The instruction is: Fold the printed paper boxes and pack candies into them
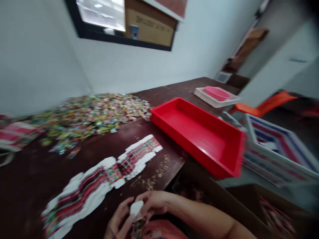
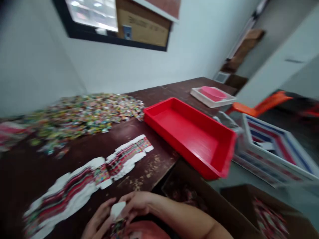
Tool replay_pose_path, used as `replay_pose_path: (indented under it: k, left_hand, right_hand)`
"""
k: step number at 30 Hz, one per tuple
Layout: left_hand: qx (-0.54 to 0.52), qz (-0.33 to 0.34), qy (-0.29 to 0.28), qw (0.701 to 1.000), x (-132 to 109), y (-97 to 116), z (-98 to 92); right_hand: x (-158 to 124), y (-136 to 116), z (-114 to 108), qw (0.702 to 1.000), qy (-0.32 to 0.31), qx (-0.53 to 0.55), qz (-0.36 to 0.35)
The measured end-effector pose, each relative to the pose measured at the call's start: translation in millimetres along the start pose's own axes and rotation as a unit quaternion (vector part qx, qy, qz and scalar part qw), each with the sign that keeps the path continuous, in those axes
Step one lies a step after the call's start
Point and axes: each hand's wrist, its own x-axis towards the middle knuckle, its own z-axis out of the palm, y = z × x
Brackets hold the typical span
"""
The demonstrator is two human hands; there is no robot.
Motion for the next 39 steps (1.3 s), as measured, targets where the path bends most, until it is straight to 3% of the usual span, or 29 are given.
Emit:
replay_pose_path:
  k: [3,6,12,14,18,21,23,25,26,27,29,31,33,35,39]
  left_hand:
    - [-0.180,-0.041,-0.062,0.981,3,-14,6.7]
    - [-0.295,-0.084,-0.113,0.945,8,-23,8.5]
    - [-0.403,-0.130,-0.169,0.890,-1,-39,-8.8]
    - [-0.409,-0.116,-0.156,0.892,-5,-44,-11.6]
    - [-0.369,-0.114,-0.116,0.915,-12,-47,-13.6]
    - [-0.289,-0.072,-0.138,0.945,-14,-39,-20.8]
    - [-0.224,-0.030,-0.121,0.966,-14,-31,-30.4]
    - [-0.142,-0.006,-0.082,0.986,-17,-22,-43.6]
    - [-0.098,-0.003,-0.064,0.993,-20,-17,-51.2]
    - [-0.057,-0.005,-0.053,0.997,-24,-13,-59.3]
    - [0.013,-0.026,-0.055,0.998,-37,-7,-75.7]
    - [0.080,-0.053,-0.067,0.993,-50,-5,-90.7]
    - [0.116,-0.077,-0.071,0.988,-62,-9,-102.6]
    - [0.082,-0.083,-0.059,0.991,-66,-16,-110.1]
    - [-0.161,-0.049,-0.035,0.985,-52,-28,-110.4]
  right_hand:
    - [-5,-3,14,0.980,0.056,-0.159,-0.106]
    - [-10,-7,28,0.917,0.082,-0.316,-0.230]
    - [7,-9,33,0.898,0.079,-0.372,-0.221]
    - [8,-7,32,0.864,0.056,-0.427,-0.259]
    - [-8,-12,34,0.769,-0.022,-0.552,-0.323]
    - [-5,-35,39,0.734,-0.104,-0.591,-0.317]
    - [20,-66,42,0.717,-0.145,-0.611,-0.302]
    - [63,-108,44,0.690,-0.064,-0.658,-0.295]
    - [90,-132,45,0.670,0.015,-0.680,-0.297]
    - [116,-156,45,0.647,0.131,-0.696,-0.283]
    - [165,-200,43,0.618,0.259,-0.689,-0.274]
    - [200,-232,37,0.601,0.346,-0.670,-0.265]
    - [218,-248,24,0.589,0.397,-0.655,-0.259]
    - [223,-249,7,0.582,0.415,-0.649,-0.259]
    - [210,-233,-28,0.585,0.402,-0.656,-0.256]
